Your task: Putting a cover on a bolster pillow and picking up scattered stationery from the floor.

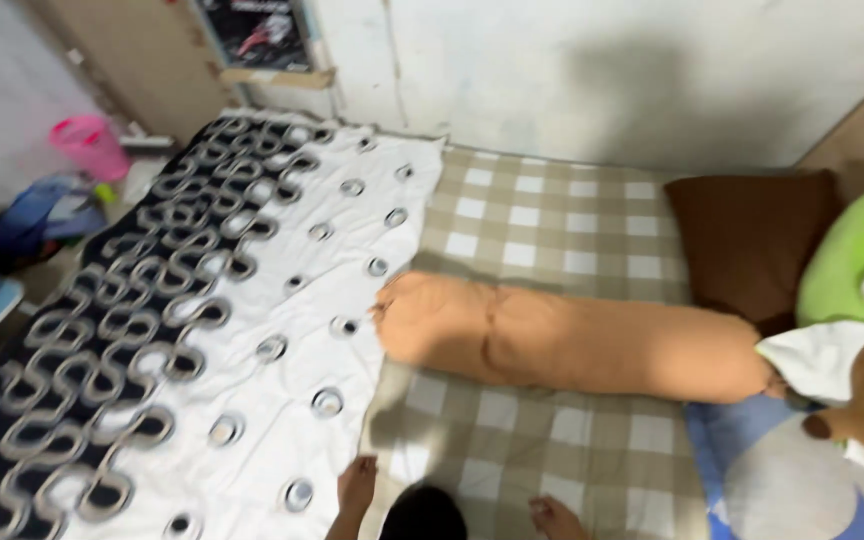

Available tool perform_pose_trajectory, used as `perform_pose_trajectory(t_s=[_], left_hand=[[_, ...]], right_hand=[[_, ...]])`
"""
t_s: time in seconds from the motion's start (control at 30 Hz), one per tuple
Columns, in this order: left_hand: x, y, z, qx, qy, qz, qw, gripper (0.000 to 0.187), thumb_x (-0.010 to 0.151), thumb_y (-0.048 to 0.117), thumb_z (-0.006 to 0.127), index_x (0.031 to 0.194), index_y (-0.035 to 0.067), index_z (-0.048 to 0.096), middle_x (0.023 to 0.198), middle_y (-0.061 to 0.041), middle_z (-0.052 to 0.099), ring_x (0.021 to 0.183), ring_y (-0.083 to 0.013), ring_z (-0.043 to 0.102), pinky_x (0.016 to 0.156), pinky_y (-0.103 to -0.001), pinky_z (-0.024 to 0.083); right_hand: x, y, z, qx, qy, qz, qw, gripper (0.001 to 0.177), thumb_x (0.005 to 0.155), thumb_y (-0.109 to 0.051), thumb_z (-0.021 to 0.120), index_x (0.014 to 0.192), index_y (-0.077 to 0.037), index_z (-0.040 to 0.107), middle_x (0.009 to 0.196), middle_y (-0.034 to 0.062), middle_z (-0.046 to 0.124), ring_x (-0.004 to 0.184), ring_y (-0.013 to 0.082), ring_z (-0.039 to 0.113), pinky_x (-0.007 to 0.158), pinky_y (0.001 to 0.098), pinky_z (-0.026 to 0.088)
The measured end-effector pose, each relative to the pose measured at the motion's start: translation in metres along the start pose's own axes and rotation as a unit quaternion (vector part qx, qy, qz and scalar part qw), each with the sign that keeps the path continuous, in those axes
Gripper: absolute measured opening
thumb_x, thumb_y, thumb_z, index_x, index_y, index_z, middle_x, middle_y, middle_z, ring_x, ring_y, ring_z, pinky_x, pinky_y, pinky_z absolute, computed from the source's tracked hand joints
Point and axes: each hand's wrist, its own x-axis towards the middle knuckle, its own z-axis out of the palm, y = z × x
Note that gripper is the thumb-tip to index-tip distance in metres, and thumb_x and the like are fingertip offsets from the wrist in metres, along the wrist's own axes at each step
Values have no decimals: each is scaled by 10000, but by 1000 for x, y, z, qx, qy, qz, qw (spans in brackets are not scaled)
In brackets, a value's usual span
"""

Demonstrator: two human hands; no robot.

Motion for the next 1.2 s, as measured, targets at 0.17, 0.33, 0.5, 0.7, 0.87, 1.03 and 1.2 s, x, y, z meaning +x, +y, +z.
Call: perform_pose_trajectory(t_s=[0.17,0.33,0.5,0.7,0.87,1.03,1.2], left_hand=[[-52,22,-79,208,178,243,930,243,945,342,638,1071,177,765,1142,-26,705,1139,-254,614,946,-458,480],[-138,37,-154,219,249,301,894,303,937,278,619,1211,172,694,1438,-63,525,1405,-279,402,1120,-573,290],[-155,-19,-169,310,236,266,882,513,887,262,632,1388,249,521,1558,-27,365,1468,-247,283,1162,-641,173],[-140,-82,-215,308,216,91,922,733,889,284,646,1540,233,315,1656,-34,171,1519,-278,166,1187,-664,110],[-126,-136,-279,312,317,-56,894,721,898,268,618,1549,269,308,1675,-9,124,1547,-267,129,1197,-678,118],[-95,-165,-303,290,338,-155,882,762,900,297,616,1599,301,313,1706,-7,108,1529,-277,90,1156,-730,86],[-74,-145,-348,192,127,-316,921,701,963,425,596,1574,239,308,1712,-45,-80,1591,-338,-87,1239,-666,57]], right_hand=[[-61,-212,54,-239,128,-217,938,218,889,-218,685,1072,-113,738,976,106,750,899,283,717,811,391,567],[-119,-358,133,-354,222,-388,822,105,891,-178,677,965,-124,729,1038,88,704,1057,324,646,919,430,535],[-96,-378,207,-482,114,-570,656,407,777,-141,686,1181,-99,662,1355,107,546,1317,358,463,1105,569,347],[-64,-352,275,-522,-10,-478,706,420,816,-118,664,1235,-131,640,1513,87,401,1397,344,371,1125,523,331],[-7,-372,363,-556,-83,-445,697,397,833,-151,671,1229,-152,644,1626,84,290,1411,330,348,1091,507,360],[13,-408,459,-496,-116,-441,739,413,787,-130,705,1196,-181,684,1605,76,329,1393,331,384,1056,501,420],[52,-403,547,-408,-157,-449,779,428,826,-123,671,1249,-164,612,1400,82,523,1216,312,564,1008,411,515]])
